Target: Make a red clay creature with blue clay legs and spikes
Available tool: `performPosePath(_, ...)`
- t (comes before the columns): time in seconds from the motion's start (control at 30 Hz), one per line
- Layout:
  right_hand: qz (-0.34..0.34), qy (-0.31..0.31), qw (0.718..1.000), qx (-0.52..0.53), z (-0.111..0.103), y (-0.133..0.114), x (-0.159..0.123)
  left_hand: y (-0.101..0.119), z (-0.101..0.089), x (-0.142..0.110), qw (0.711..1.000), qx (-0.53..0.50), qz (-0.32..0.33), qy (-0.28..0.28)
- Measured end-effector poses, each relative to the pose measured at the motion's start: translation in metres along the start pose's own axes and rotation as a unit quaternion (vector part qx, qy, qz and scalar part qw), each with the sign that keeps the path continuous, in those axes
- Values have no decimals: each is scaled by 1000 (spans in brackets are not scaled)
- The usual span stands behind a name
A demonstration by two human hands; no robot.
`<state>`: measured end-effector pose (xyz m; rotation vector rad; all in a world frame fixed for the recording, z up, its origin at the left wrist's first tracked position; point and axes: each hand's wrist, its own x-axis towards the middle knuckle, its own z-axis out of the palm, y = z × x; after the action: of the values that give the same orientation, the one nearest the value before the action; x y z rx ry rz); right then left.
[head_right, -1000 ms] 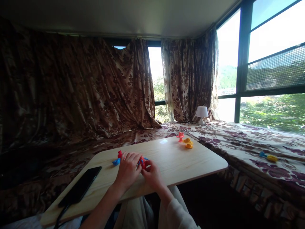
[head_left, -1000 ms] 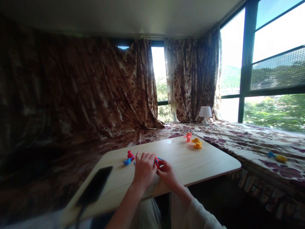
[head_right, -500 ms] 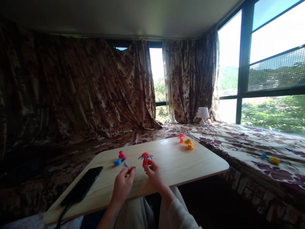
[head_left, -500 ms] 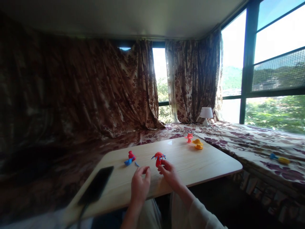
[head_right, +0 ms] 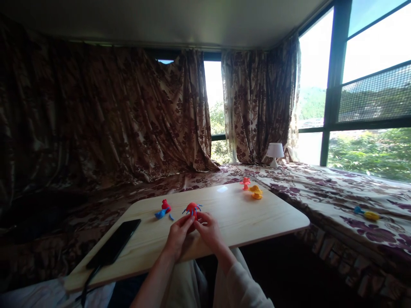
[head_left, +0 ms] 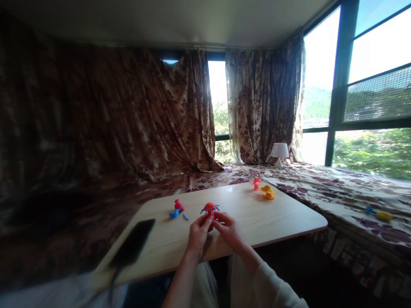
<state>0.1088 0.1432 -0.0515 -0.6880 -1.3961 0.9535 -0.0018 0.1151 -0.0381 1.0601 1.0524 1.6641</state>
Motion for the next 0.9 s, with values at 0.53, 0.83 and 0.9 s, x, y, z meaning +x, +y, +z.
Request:
performPosePath(0.53,-144,121,974,-129,6,-8,10,3,-6,-1,988,128,86,5)
performPosePath(0.83,-166,125,967,-150,4,-14,6,5,-4,-5,984,150,93,-15)
performPosePath(0.9,-168,129,965,-156,4,-13,7,5,-4,-5,984,153,94,-19)
